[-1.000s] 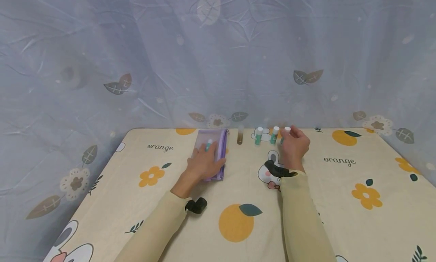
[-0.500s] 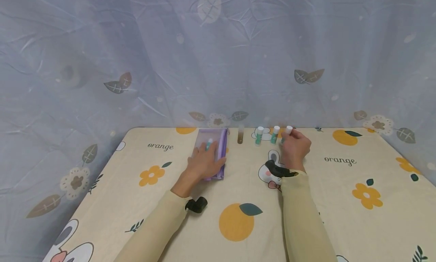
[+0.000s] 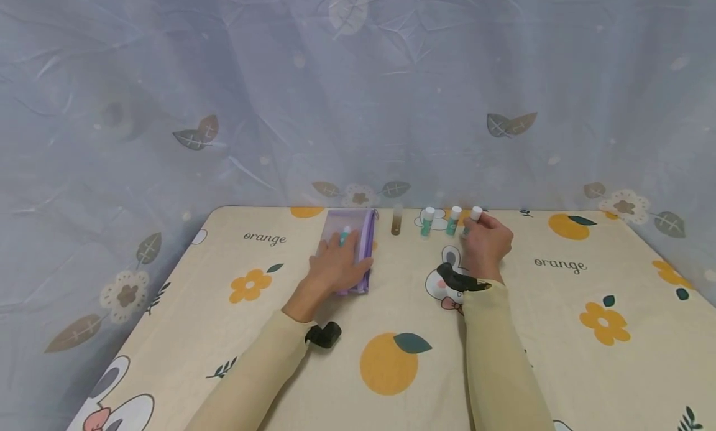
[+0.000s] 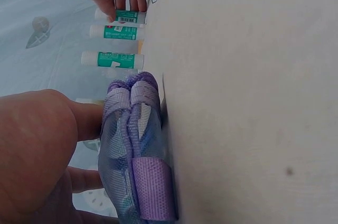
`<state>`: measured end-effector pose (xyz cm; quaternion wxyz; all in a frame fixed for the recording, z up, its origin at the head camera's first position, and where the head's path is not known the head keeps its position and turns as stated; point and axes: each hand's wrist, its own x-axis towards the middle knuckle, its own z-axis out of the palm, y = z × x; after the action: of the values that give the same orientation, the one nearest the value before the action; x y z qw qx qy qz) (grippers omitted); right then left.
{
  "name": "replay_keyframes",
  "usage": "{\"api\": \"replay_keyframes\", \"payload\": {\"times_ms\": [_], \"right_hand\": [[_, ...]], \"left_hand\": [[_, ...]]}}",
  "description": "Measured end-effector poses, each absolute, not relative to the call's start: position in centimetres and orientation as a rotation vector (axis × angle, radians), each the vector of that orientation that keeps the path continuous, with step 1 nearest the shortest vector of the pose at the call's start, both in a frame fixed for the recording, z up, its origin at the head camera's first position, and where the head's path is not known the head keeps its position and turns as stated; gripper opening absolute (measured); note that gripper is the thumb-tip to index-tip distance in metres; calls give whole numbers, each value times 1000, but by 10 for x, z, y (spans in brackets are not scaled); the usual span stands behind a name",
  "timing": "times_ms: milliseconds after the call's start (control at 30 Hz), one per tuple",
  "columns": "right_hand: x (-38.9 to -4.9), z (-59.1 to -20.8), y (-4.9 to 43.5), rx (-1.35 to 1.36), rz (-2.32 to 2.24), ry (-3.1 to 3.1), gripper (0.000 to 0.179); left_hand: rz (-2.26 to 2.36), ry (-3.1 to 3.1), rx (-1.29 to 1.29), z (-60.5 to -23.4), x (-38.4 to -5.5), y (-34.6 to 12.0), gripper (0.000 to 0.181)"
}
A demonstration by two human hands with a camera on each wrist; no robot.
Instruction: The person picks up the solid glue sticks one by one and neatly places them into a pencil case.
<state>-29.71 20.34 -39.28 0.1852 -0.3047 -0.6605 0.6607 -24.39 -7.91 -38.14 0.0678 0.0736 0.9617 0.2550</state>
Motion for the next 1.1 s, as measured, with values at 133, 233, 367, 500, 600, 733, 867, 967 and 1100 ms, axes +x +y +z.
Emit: {"api": "replay_keyframes", "payload": {"times_ms": [133, 233, 367, 500, 600, 733, 867, 967, 1100], "right_hand": [[-296, -392, 203, -862, 1892, -1834, 41], [-295, -389, 201, -860, 1892, -1829, 41], [-294, -387, 200, -865, 1874, -1845, 42], [-295, -386, 200, -877, 1866, -1854, 42], [-295, -385, 201, -876, 1874, -1845, 42], [-294, -383, 201, -850, 1874, -1839, 42], [-293, -380, 202, -828, 1845, -1855, 40], [-293, -376, 203, -809, 1823, -1861, 40], [-294, -370, 205, -790, 1790, -1869, 41]], "left_hand": [[764, 2893, 214, -381, -244, -80, 76], [763, 2895, 213, -382, -244, -80, 76], [765, 2899, 214, -381, -243, -80, 75], [769, 2900, 216, -381, -243, -81, 75], [770, 2902, 220, -381, -244, -80, 74], [774, 2899, 220, -381, -243, -80, 74], [777, 2894, 218, -381, -243, -79, 74], [777, 2893, 219, -381, -244, -79, 74], [776, 2898, 223, -382, -244, -78, 73]]}}
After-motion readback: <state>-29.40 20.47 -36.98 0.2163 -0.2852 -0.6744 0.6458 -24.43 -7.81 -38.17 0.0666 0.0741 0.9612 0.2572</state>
